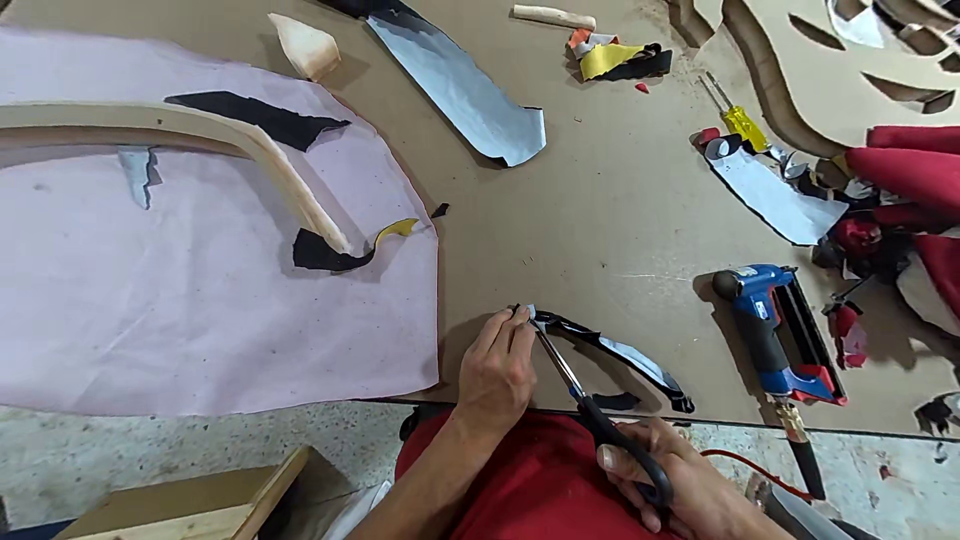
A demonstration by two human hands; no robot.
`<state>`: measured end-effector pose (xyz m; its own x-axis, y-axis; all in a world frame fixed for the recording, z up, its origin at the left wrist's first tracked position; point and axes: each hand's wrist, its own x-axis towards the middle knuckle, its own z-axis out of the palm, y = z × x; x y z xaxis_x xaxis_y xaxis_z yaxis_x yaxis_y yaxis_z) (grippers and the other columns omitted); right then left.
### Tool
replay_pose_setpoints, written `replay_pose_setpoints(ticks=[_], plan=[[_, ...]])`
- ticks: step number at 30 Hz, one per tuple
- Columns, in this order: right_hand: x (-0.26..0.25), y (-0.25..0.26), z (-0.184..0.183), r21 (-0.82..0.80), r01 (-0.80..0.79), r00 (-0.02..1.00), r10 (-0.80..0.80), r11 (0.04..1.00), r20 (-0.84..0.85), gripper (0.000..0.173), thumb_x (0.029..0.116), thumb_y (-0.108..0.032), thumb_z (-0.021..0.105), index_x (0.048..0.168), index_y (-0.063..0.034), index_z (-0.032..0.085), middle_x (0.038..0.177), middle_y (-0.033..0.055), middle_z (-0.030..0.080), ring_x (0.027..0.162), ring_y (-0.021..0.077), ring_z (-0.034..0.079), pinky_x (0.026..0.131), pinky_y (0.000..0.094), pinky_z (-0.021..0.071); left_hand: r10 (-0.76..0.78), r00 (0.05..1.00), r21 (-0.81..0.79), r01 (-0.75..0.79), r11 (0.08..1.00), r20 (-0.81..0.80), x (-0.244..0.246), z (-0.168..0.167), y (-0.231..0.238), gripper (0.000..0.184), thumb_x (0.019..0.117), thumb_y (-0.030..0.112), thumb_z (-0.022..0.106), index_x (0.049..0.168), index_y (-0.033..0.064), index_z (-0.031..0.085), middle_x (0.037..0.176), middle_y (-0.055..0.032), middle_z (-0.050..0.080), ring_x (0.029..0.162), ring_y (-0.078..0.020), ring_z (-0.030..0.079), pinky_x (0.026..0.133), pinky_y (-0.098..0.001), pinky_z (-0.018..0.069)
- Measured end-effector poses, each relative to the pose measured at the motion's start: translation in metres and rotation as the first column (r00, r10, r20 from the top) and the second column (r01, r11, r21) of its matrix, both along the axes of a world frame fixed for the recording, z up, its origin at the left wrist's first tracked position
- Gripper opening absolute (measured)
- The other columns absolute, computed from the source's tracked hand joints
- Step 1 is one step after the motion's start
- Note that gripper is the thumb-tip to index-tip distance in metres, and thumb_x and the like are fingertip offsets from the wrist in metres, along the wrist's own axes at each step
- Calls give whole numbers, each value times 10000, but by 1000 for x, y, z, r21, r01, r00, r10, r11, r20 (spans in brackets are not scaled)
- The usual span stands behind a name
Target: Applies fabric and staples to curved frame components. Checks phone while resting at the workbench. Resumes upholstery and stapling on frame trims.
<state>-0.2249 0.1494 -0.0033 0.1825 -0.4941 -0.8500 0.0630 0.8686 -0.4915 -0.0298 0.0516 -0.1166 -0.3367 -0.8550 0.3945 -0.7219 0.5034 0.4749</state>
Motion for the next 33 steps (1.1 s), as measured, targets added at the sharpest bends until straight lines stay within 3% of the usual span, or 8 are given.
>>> replay_pose_setpoints(ticks=[4, 9, 13, 16, 18, 20, 24, 33], plan=[[-3, 8, -1, -54, -37, 998, 35, 998, -44, 303, 859, -435, 786, 771, -156, 707, 579, -41, 607, 457, 50, 557, 428, 209, 471, -1, 998, -1, 1, 1000, -67, -1, 0, -5, 193, 962, 109, 570, 977, 63, 756, 1167, -48, 757, 1127, -206, 708, 923, -320, 593], [-28, 14, 41, -136, -397, 841, 301, 908, -449, 411, 847, -501, 765, 884, -95, 720, 679, 2, 664, 569, 132, 636, 535, 358, 549, -39, 996, -39, 36, 999, -78, 2, -2, -8, 177, 944, 93, 588, 963, 73, 763, 1117, -53, 760, 1080, -192, 715, 912, -305, 595], [-43, -10, 41, -162, -558, 312, 25, 814, -950, 241, 879, -319, 693, 977, -100, 712, 702, 68, 649, 594, 261, 631, 516, 531, 510, -62, 997, -79, 59, 995, -45, 5, -2, -8, 153, 962, 105, 619, 996, 71, 764, 1084, -58, 763, 1026, -193, 724, 871, -301, 603], [-47, -45, 11, -188, -605, 94, -165, 774, -982, 371, 957, -130, 667, 1296, 17, 648, 1122, 238, 698, 871, 434, 706, 721, 652, 554, -87, 995, -83, 84, 993, -38, 7, -2, -8, 175, 971, 104, 611, 1050, 57, 759, 1093, -74, 760, 1015, -201, 728, 847, -308, 610], [-32, -61, -4, -253, -699, 116, -243, 669, -963, 411, 977, -96, 606, 1377, -2, 608, 1449, 206, 574, 1193, 398, 655, 930, 592, 559, -97, 995, -81, 95, 992, -19, 9, -1, -9, 197, 971, 102, 596, 1080, 63, 756, 1110, -74, 759, 1023, -203, 730, 837, -313, 615], [-12, -70, -26, -332, -772, 227, -253, 543, -940, 364, 942, -212, 663, 1286, -99, 699, 1430, 133, 596, 1295, 328, 592, 1027, 523, 531, -111, 994, -81, 111, 991, 9, 11, -1, -8, 252, 969, 143, 595, 1150, 71, 754, 1110, -72, 758, 1032, -211, 727, 840, -325, 615], [10, -81, -81, -434, -813, 377, -218, 389, -900, 328, 860, -269, 723, 1181, -219, 765, 1075, 15, 679, 1023, 196, 647, 824, 381, 583, -147, 985, -74, 154, 985, 93, 10, -1, -10, 267, 970, 190, 614, 1161, 93, 774, 1170, -67, 749, 1100, -209, 713, 892, -332, 608], [18, -88, -95, -585, -738, 504, -302, 336, -809, 260, 906, -157, 625, 1100, -168, 799, 983, -6, 695, 938, 148, 663, 797, 308, 580, -170, 974, -98, 186, 978, 151, 9, 5, -24, 212, 954, 118, 612, 1047, 92, 801, 1107, -65, 767, 920, -201, 742, 737, -309, 614]])
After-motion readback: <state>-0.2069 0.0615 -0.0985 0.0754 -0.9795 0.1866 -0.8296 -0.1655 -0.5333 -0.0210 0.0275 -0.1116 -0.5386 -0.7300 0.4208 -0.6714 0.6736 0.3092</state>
